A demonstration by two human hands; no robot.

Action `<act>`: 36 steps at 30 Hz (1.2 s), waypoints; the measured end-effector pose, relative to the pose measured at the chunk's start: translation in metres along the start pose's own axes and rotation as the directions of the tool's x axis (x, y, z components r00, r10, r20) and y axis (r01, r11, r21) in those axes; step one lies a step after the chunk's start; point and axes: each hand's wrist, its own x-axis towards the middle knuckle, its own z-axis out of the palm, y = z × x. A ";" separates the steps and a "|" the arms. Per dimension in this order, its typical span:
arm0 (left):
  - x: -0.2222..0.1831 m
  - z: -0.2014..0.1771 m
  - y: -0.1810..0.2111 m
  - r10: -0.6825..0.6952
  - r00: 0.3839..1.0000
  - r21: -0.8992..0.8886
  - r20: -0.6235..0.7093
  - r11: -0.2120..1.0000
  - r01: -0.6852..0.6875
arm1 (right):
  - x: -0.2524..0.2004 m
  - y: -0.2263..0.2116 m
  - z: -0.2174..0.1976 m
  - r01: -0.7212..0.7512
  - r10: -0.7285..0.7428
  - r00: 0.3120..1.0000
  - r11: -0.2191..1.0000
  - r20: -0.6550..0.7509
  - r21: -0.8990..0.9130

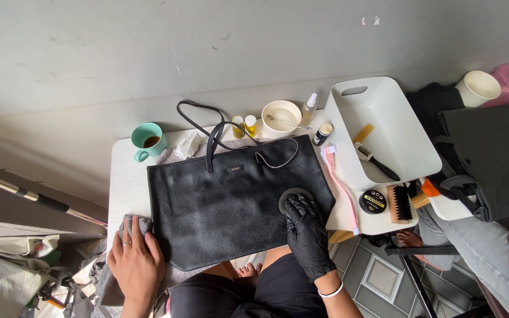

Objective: Applying polish or conditioner to a black leather tote bag using a circular applicator sponge at a work table.

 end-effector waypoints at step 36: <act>-0.004 0.004 -0.005 0.020 0.999 0.029 -0.045 0.999 -0.018 | 0.032 -0.086 0.068 0.043 -0.075 0.982 0.982 0.174 0.182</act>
